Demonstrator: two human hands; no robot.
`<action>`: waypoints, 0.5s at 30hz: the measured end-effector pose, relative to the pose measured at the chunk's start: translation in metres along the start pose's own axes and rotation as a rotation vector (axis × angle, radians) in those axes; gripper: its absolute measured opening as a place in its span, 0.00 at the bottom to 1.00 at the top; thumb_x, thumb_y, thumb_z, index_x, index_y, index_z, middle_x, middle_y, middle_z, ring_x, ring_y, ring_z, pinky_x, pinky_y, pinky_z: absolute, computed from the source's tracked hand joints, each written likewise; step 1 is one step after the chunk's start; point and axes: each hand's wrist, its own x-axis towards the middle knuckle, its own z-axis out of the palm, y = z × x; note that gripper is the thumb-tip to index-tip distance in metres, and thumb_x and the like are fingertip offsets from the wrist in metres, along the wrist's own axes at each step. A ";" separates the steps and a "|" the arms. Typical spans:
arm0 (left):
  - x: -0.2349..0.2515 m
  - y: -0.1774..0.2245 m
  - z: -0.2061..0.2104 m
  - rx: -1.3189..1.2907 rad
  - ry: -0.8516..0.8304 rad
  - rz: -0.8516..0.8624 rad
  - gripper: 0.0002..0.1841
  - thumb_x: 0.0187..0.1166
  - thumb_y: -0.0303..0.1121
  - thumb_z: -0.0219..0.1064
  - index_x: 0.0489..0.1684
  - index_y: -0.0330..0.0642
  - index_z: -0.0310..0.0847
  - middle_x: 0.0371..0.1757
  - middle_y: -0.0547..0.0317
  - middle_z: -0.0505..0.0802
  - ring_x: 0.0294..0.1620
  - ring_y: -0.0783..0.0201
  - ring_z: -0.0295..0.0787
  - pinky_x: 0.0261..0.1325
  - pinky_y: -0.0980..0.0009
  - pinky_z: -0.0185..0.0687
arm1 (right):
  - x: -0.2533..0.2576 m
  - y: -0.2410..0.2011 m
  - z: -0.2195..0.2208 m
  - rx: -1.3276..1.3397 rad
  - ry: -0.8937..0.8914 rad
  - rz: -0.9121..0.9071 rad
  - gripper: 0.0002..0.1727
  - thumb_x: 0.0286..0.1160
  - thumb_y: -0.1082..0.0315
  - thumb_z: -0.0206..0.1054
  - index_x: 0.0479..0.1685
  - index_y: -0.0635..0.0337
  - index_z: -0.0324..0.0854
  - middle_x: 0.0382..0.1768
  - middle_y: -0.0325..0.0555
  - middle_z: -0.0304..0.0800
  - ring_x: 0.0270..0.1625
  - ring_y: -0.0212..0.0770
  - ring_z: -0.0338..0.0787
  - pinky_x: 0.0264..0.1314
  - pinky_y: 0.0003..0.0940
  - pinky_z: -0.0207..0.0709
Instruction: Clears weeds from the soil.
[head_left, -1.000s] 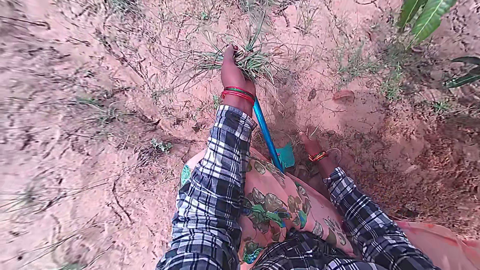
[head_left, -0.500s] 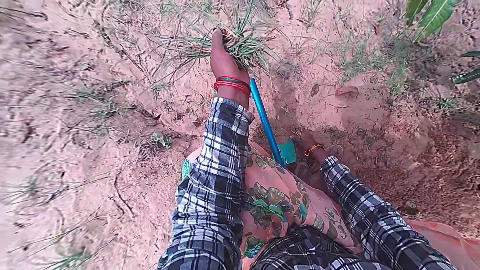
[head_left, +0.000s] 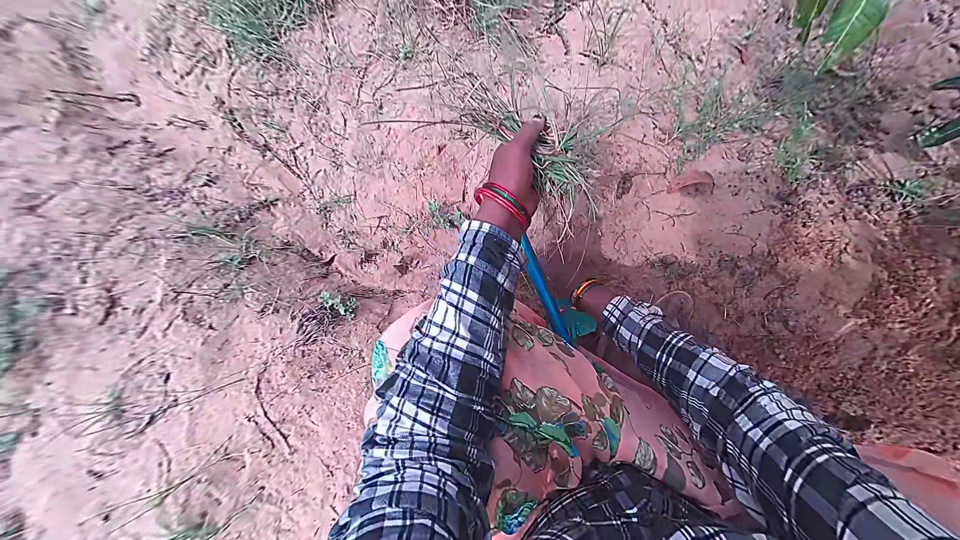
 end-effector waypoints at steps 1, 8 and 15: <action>0.000 0.000 0.000 0.002 0.005 0.005 0.17 0.92 0.42 0.56 0.62 0.37 0.77 0.48 0.53 0.89 0.49 0.62 0.89 0.55 0.62 0.87 | 0.026 0.004 0.024 -0.015 0.229 -0.152 0.18 0.82 0.73 0.66 0.65 0.76 0.81 0.64 0.72 0.86 0.68 0.68 0.87 0.70 0.62 0.77; 0.009 -0.007 -0.004 0.003 0.029 -0.011 0.17 0.91 0.42 0.58 0.63 0.36 0.77 0.49 0.51 0.89 0.49 0.62 0.89 0.56 0.61 0.87 | 0.068 -0.004 0.012 -0.133 0.099 -0.235 0.14 0.84 0.68 0.63 0.55 0.69 0.87 0.56 0.66 0.91 0.62 0.69 0.89 0.59 0.71 0.79; 0.019 -0.020 -0.015 0.056 0.057 -0.048 0.20 0.90 0.43 0.59 0.65 0.34 0.77 0.53 0.48 0.89 0.53 0.60 0.89 0.59 0.60 0.86 | 0.073 -0.008 0.005 0.349 0.146 -0.094 0.18 0.88 0.64 0.59 0.58 0.73 0.83 0.56 0.72 0.88 0.62 0.68 0.87 0.64 0.68 0.76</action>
